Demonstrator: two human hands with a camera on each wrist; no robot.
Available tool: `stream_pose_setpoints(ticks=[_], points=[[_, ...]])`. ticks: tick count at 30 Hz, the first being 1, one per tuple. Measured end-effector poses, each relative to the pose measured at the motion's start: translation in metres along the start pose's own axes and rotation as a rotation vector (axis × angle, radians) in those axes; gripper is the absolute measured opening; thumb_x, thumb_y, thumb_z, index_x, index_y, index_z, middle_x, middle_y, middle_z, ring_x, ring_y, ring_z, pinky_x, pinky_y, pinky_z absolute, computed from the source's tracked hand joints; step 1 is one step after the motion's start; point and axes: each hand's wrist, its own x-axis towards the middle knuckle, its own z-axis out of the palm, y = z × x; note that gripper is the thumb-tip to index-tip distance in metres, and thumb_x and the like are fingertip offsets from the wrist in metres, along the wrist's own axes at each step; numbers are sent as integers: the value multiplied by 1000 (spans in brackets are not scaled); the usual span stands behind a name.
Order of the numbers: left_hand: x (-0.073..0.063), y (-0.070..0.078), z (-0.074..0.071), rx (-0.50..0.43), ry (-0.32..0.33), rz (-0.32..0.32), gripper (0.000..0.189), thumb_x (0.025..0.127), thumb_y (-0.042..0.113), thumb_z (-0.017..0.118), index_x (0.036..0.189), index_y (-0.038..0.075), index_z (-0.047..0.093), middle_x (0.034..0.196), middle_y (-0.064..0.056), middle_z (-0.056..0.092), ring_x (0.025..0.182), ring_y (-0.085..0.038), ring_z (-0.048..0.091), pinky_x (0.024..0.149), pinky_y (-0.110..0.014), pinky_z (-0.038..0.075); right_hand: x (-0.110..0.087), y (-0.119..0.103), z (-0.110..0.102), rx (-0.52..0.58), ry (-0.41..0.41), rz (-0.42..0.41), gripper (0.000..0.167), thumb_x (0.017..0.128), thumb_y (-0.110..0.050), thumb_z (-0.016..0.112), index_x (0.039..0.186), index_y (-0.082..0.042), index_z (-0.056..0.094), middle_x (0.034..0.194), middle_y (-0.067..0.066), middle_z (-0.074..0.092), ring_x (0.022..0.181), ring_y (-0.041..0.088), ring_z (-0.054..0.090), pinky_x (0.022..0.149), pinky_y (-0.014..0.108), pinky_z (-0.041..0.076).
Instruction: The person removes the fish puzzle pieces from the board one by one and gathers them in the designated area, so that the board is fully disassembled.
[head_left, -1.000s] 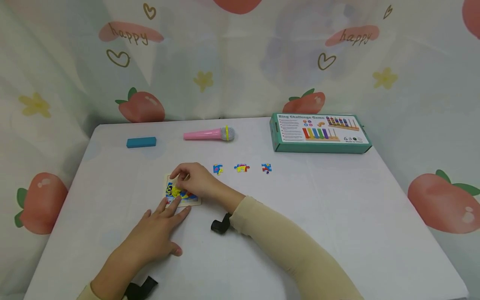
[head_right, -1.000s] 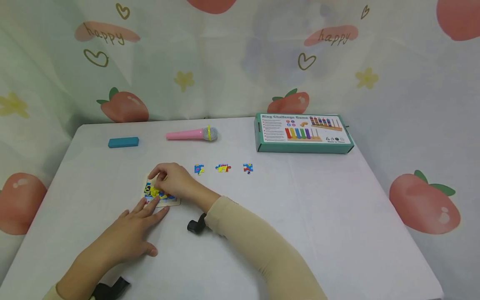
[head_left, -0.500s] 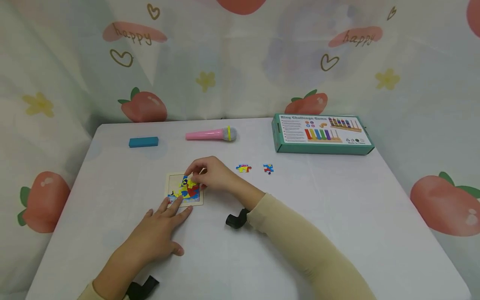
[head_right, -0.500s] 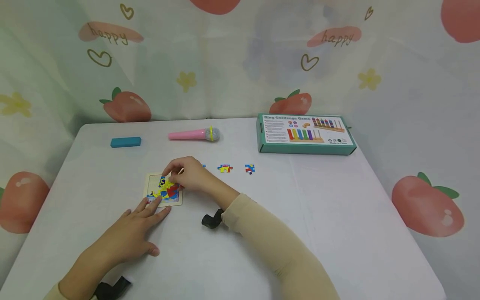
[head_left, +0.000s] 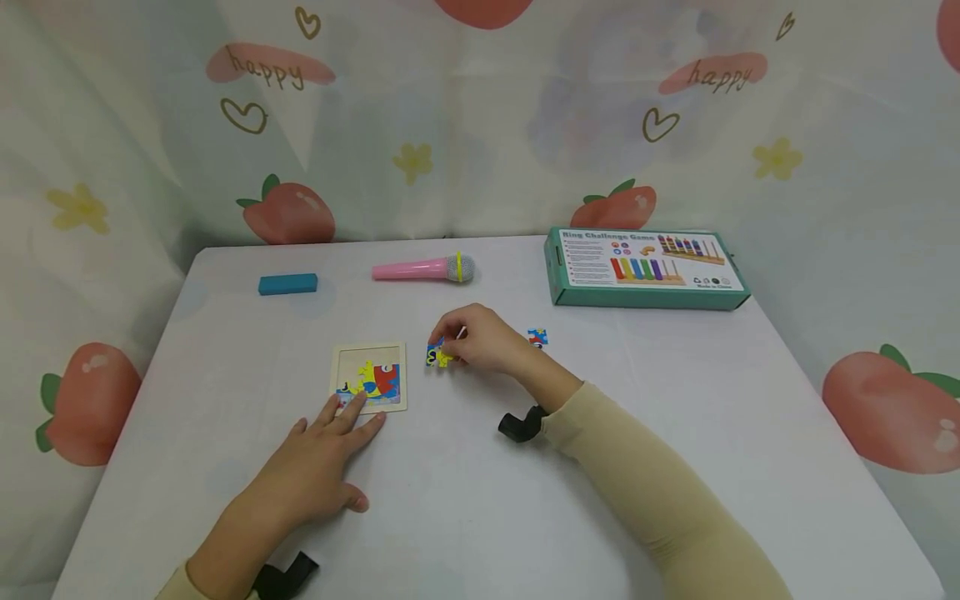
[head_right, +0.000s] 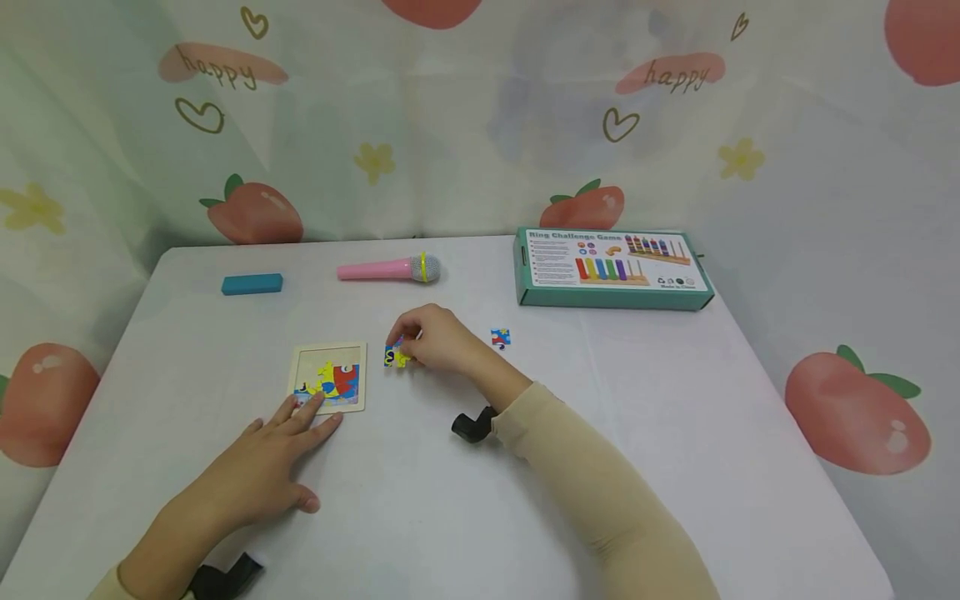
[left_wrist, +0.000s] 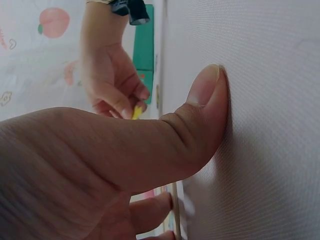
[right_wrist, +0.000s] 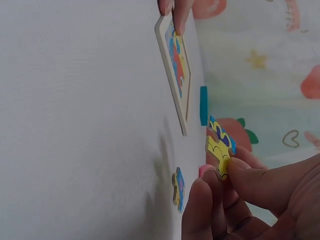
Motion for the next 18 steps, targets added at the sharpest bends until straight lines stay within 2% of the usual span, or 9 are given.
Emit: stream_pose_setpoints(ticks=[6,13,18], points=[[0,-1,1,1,-4,2,111,65,44,102,162,28,51,178,-11,33,164,-53,21,120,-82,29,-3,7,1,-48,-5,51,18,100,-5,71,102,-17,83,91,2,73,72,17,63,68,26,52],[1,-1,0,5,-7,0,111,65,45,101,162,28,50,178,-11,33,164,-53,20,120,-82,29,-1,13,10,-89,8,41,18,97,-4,72,97,-18,83,86,0,73,76,15,63,71,26,51],[1,-1,0,4,-12,-1,111,66,45,101,163,29,50,178,-10,32,164,-52,20,120,-82,29,-1,12,15,-155,41,30,17,97,-6,74,97,-19,83,90,-2,75,85,16,63,76,27,50]])
